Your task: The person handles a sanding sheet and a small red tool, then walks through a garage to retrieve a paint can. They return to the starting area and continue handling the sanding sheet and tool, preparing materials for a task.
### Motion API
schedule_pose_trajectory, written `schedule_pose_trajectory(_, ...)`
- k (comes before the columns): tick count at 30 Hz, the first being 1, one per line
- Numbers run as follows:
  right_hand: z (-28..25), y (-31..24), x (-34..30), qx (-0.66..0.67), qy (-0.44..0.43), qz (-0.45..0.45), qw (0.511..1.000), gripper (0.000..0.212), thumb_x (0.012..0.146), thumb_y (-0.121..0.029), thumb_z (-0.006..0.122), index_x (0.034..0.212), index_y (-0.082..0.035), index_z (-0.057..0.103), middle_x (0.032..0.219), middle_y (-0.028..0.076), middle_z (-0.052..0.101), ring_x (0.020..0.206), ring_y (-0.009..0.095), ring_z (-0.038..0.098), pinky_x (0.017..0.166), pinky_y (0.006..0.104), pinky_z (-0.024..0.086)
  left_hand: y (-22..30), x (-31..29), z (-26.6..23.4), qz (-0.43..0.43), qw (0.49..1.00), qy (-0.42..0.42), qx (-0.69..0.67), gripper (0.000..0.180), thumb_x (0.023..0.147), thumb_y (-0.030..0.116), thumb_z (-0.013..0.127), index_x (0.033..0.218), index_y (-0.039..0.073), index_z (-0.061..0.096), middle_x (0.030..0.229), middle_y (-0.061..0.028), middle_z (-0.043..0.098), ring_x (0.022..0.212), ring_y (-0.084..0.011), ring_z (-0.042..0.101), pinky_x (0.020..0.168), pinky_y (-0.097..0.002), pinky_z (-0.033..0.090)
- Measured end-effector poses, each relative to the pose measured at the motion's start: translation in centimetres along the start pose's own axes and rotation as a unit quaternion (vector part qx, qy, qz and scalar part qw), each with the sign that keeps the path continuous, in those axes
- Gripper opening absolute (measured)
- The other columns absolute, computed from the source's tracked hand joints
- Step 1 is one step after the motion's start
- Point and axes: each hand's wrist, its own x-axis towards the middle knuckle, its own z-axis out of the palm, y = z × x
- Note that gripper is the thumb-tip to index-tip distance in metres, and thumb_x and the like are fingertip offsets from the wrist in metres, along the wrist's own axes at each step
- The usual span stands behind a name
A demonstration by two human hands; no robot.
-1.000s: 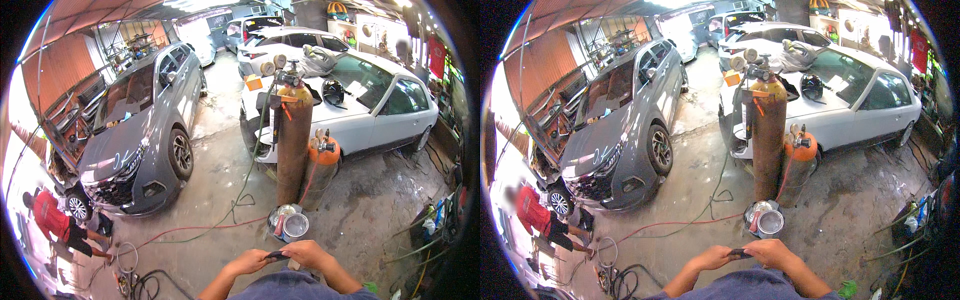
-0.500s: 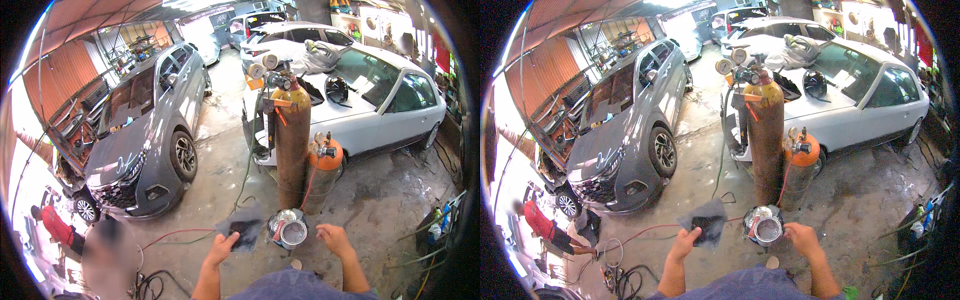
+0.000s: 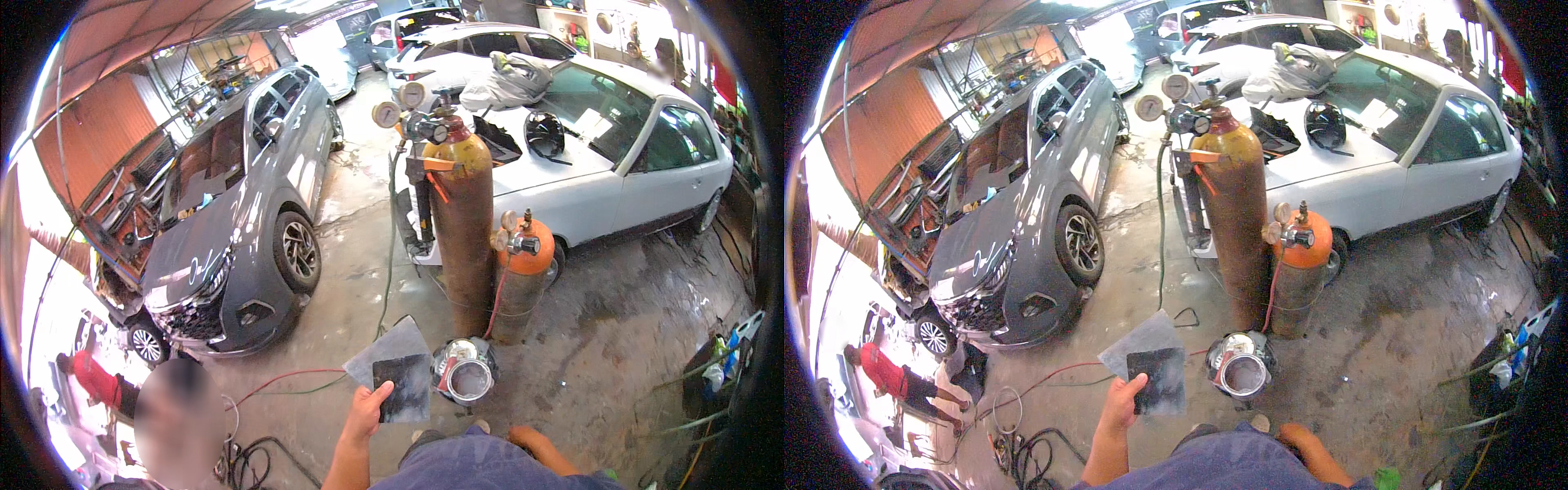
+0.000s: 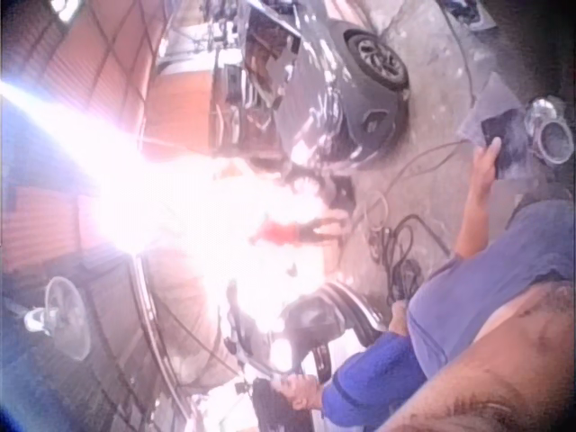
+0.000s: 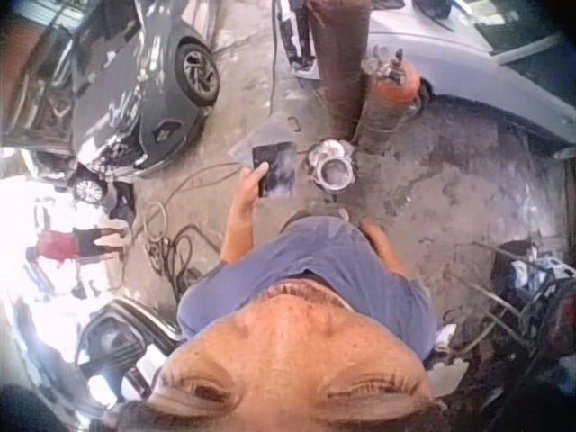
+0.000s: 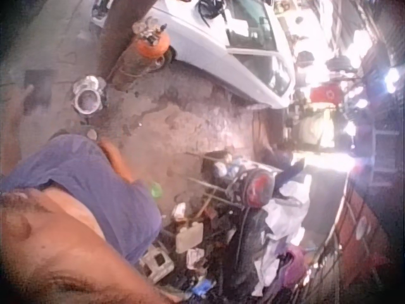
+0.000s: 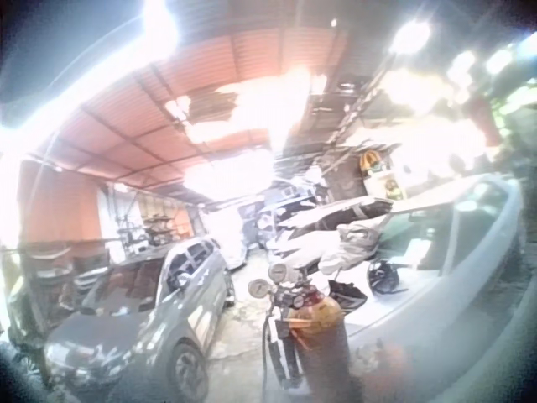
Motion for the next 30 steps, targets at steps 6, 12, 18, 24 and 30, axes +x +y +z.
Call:
schedule_pose_trajectory(6, -11.9, -7.5, -11.3, 0.176, 0.297, -0.143, 0.928, 0.052, 0.088, -0.028, 0.071, 0.132, -0.004, 0.057, 0.134, 0.019, 0.059, 0.121, 0.035, 0.059, 0.099, 0.0416, 0.049, -2.3, 2.2, 2.5, -0.156, 0.978, -0.113, 0.084, 0.028, 0.100, 0.021, 0.062, 0.113, -0.003, 0.068, 0.107, -0.0067, 0.073, 0.093, -0.0158, 0.069, 0.085, -0.0329, 0.055)
schedule_pose_trajectory(12, -21.1, -13.7, -20.9, 0.131, 0.600, -0.316, 0.723, 0.071, 0.081, -0.016, 0.076, 0.145, -0.009, 0.046, 0.150, 0.017, 0.044, 0.137, 0.038, 0.044, 0.111, 0.0446, 0.041, -2.5, 3.4, 9.0, -0.232, 0.933, -0.239, 0.135, 0.036, 0.100, 0.025, 0.062, 0.124, -0.002, 0.063, 0.114, -0.0075, 0.071, 0.100, -0.0180, 0.068, 0.089, -0.0340, 0.054)
schedule_pose_trajectory(18, -20.9, -13.2, -21.2, -0.006, 0.660, -0.269, 0.701, 0.060, 0.074, -0.019, 0.077, 0.132, -0.017, 0.061, 0.150, 0.015, 0.046, 0.135, 0.036, 0.046, 0.110, 0.0493, 0.040, -4.1, 3.9, 11.2, -0.299, 0.896, -0.316, 0.089, 0.046, 0.101, 0.031, 0.060, 0.131, -0.003, 0.058, 0.120, -0.0094, 0.069, 0.107, -0.0186, 0.066, 0.095, -0.0336, 0.051)
schedule_pose_trajectory(24, -19.8, -12.3, -20.1, -0.051, 0.690, -0.228, 0.685, 0.040, 0.079, -0.020, 0.071, 0.119, -0.015, 0.069, 0.138, 0.012, 0.058, 0.129, 0.035, 0.052, 0.106, 0.0481, 0.044, -3.9, 3.2, 12.2, -0.349, 0.868, -0.340, 0.091, 0.044, 0.102, 0.033, 0.059, 0.130, -0.001, 0.059, 0.120, -0.0078, 0.069, 0.106, -0.0186, 0.067, 0.094, -0.0345, 0.053)
schedule_pose_trajectory(30, -17.0, -9.6, -19.4, 0.249, 0.672, -0.145, 0.683, 0.027, 0.089, -0.015, 0.067, 0.115, -0.009, 0.070, 0.124, 0.015, 0.065, 0.113, 0.038, 0.062, 0.096, 0.0451, 0.051, -5.5, 2.9, 7.6, -0.272, 0.936, -0.220, 0.036, 0.040, 0.100, 0.035, 0.060, 0.122, 0.001, 0.061, 0.113, -0.0094, 0.070, 0.096, -0.0212, 0.070, 0.087, -0.0376, 0.056)
